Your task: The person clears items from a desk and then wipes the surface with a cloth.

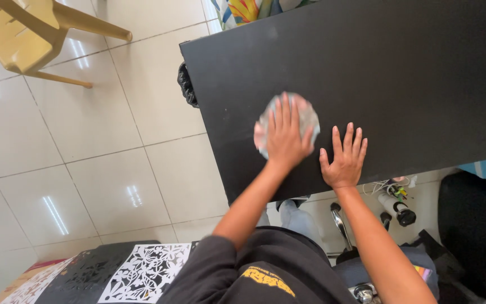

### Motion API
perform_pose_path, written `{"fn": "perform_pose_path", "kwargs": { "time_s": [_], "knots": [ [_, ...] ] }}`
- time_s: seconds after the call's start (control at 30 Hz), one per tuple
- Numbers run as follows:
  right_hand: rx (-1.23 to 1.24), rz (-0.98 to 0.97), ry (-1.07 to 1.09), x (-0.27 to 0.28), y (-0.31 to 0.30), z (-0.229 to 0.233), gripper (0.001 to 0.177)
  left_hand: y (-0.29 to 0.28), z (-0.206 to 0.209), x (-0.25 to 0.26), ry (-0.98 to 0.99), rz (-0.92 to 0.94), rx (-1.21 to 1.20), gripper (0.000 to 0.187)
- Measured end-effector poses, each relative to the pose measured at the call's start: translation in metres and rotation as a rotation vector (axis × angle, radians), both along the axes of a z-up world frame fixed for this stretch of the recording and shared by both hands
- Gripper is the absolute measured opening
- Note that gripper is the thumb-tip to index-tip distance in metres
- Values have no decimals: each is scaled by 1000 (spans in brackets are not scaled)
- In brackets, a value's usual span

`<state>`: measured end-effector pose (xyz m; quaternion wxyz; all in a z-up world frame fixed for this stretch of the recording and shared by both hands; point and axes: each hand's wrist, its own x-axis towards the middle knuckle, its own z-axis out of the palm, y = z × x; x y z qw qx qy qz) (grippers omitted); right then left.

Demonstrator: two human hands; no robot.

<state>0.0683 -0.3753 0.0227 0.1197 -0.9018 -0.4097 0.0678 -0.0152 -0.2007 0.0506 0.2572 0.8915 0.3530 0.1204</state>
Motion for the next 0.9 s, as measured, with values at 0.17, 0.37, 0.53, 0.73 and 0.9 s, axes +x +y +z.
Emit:
{"fn": "perform_pose_path", "kwargs": {
  "time_s": [0.17, 0.37, 0.53, 0.73, 0.9],
  "knots": [
    [22, -5, 1, 0, 3, 3, 66, -69, -5, -60, -64, 8, -149, 77],
    [23, -3, 9, -1, 1, 6, 66, -27, -1, -92, -285, 217, -228, 60],
    [42, -8, -20, -2, 3, 7, 66, 2, -10, -132, 46, 227, -20, 69],
    [42, -8, -45, -3, 2, 7, 66, -1, -15, -135, 172, 85, 64, 74],
    [97, -5, 1, -3, -2, 0, 67, -3, -18, -136, 197, 102, 95, 73]
  ]
}}
